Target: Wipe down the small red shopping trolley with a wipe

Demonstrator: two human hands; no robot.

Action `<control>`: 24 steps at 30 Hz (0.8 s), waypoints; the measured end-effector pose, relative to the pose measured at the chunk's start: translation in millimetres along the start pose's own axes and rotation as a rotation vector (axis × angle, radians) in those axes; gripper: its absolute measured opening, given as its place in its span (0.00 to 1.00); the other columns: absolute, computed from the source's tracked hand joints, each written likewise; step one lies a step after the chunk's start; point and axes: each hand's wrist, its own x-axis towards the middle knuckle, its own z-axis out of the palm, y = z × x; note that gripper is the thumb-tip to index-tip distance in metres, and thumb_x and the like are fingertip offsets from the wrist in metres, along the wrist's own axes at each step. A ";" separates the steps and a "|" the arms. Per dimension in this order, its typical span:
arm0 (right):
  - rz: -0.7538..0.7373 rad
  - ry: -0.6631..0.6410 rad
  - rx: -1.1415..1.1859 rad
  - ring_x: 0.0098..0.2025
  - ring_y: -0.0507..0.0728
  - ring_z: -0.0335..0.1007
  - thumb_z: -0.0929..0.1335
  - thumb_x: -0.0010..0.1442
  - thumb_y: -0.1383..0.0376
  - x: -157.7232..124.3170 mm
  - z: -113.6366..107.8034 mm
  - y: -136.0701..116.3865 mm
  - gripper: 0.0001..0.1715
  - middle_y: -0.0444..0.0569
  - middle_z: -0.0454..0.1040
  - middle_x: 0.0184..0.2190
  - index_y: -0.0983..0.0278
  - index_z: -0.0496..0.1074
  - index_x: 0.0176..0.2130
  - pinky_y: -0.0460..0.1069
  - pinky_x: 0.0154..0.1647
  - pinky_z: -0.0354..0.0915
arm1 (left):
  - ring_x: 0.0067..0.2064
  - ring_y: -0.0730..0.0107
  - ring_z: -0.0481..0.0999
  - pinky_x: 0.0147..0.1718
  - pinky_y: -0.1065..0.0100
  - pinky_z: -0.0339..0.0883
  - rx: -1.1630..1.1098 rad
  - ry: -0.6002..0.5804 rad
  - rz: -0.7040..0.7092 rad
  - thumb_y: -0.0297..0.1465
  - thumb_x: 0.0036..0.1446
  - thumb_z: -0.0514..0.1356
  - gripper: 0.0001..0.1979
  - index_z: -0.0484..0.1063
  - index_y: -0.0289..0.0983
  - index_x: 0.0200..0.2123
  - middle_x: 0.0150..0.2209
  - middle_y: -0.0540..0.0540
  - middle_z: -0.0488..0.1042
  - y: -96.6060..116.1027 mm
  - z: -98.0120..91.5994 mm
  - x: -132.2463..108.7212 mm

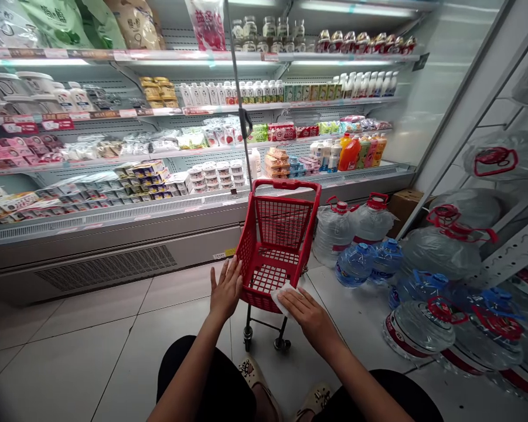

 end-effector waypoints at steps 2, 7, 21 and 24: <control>-0.029 0.003 0.007 0.72 0.54 0.60 0.55 0.64 0.83 3.3 1.3 -3.6 0.48 0.44 0.68 0.69 0.56 0.49 0.76 0.58 0.73 0.61 | 0.77 0.59 0.50 0.74 0.38 0.27 0.014 0.012 -0.059 0.31 0.75 0.42 0.30 0.42 0.45 0.77 0.76 0.48 0.51 0.9 -0.1 2.2; -0.073 0.038 0.028 0.70 0.55 0.63 0.57 0.63 0.82 23.6 15.9 -21.4 0.46 0.46 0.70 0.67 0.59 0.53 0.75 0.57 0.71 0.64 | 0.76 0.65 0.51 0.75 0.50 0.40 -0.065 -0.006 0.112 0.34 0.76 0.44 0.31 0.39 0.47 0.78 0.76 0.50 0.52 39.3 5.1 -5.2; 0.100 0.083 -0.063 0.72 0.57 0.59 0.57 0.69 0.78 30.8 7.7 55.9 0.40 0.48 0.67 0.69 0.59 0.53 0.75 0.61 0.73 0.60 | 0.74 0.62 0.58 0.73 0.50 0.49 -0.124 -0.090 0.041 0.45 0.76 0.43 0.34 0.35 0.44 0.78 0.74 0.45 0.58 36.3 -1.2 -3.9; 0.064 0.096 -0.062 0.72 0.57 0.60 0.57 0.69 0.77 33.2 18.7 26.5 0.40 0.49 0.67 0.69 0.60 0.52 0.75 0.60 0.73 0.59 | 0.76 0.59 0.54 0.74 0.49 0.46 -0.134 -0.040 0.036 0.47 0.75 0.45 0.38 0.33 0.40 0.78 0.75 0.42 0.54 54.9 -2.8 -10.1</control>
